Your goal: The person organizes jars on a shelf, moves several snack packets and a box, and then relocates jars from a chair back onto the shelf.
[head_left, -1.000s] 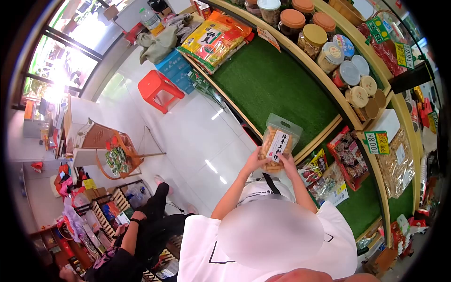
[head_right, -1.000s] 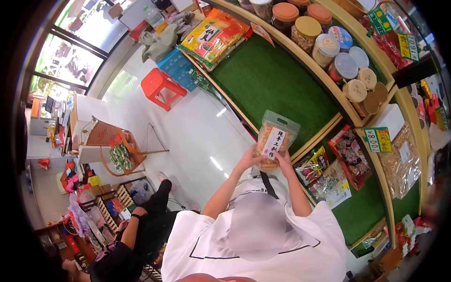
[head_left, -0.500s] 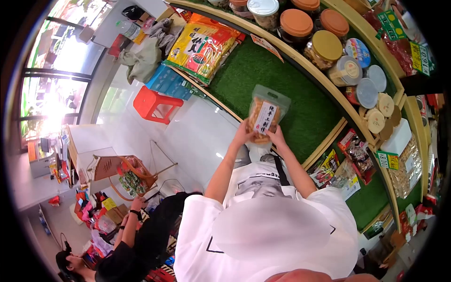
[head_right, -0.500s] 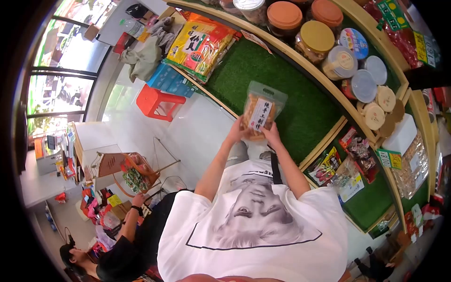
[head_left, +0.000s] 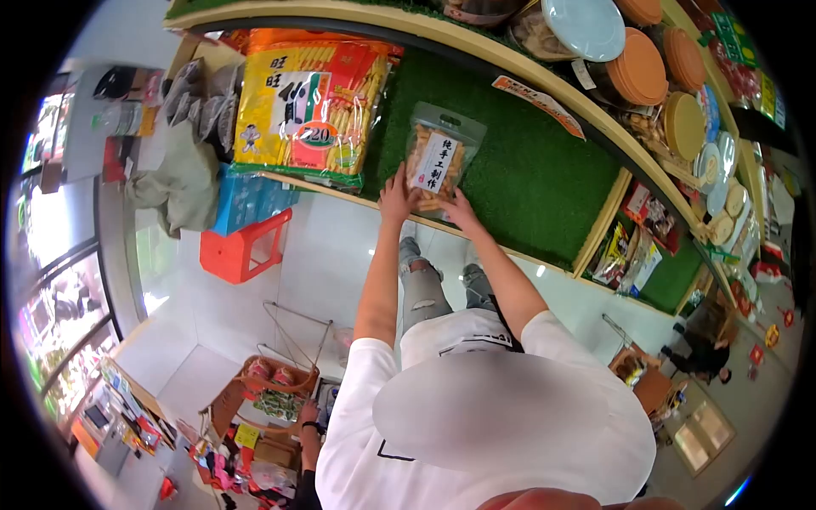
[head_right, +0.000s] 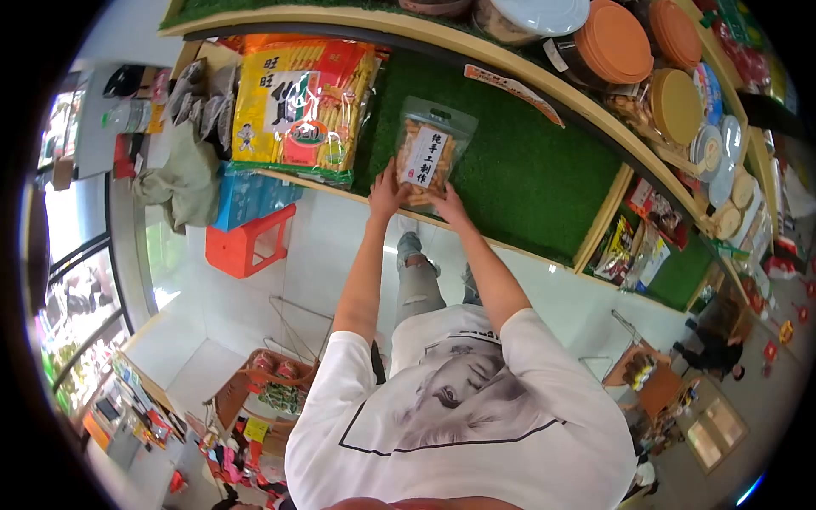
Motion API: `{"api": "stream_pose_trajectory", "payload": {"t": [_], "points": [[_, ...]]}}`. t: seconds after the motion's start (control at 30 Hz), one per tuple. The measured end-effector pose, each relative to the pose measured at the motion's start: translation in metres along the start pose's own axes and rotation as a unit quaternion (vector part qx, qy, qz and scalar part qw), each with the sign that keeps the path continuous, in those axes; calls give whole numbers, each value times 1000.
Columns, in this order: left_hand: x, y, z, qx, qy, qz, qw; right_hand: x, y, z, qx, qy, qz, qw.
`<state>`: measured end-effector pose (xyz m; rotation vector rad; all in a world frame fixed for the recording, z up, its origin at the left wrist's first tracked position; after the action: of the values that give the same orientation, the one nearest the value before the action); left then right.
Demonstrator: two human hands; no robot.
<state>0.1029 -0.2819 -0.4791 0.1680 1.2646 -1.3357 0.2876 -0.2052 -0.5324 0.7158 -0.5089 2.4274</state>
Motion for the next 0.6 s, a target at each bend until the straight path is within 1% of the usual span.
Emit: {"api": "stream_pose_trajectory", "payload": {"t": [0.03,0.07,0.17,0.23,0.27,0.3,0.37,0.4,0.43,0.47,0.5,0.53,0.57,0.6], "points": [[-4,-2,-7,1,19,29,999,-1,1,1,-10,-13,-12,1000],[-5,0,-6,-14,37,30,999,-15,2,4,-40,-5,25,999],[-10,-1,6,-70,141,48,986,-50,-6,23,-106,-72,92,988],[-3,7,26,-131,194,-69,970,-62,-20,58,-98,-88,119,984],[-9,7,35,-119,165,-38,978,-66,-33,81,-96,-93,109,985],[-18,11,47,-122,154,-36,980,-72,-51,108,-98,-97,96,986],[-51,23,76,-107,196,-38,974,-129,-93,138,-162,-31,74,984],[-57,40,84,-85,204,-76,972,-159,-109,154,-180,1,61,982],[-62,61,90,-70,209,-118,968,-177,-129,181,-236,-12,73,969],[-72,84,95,-25,209,-114,971,-221,-143,197,-284,35,1,958],[-81,102,100,16,203,-112,972,-265,-156,215,-336,75,-75,936],[-105,120,112,65,227,-96,967,-309,-171,230,-373,76,-70,922],[-117,141,119,99,267,-57,957,-338,-177,251,-337,150,-198,908],[-129,165,128,133,270,-65,951,-351,-185,274,-293,149,-365,871]]}}
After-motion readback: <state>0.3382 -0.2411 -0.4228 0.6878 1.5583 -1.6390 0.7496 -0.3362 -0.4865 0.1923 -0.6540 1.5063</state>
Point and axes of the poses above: each hand's wrist, its own z-axis away from the middle knuckle, its own y-axis out of the palm, x = y × z, the point moved 6 cm from there along -z, towards the middle knuckle, and after that the axes turned 10 degrees about z, right-handed, at the moved point
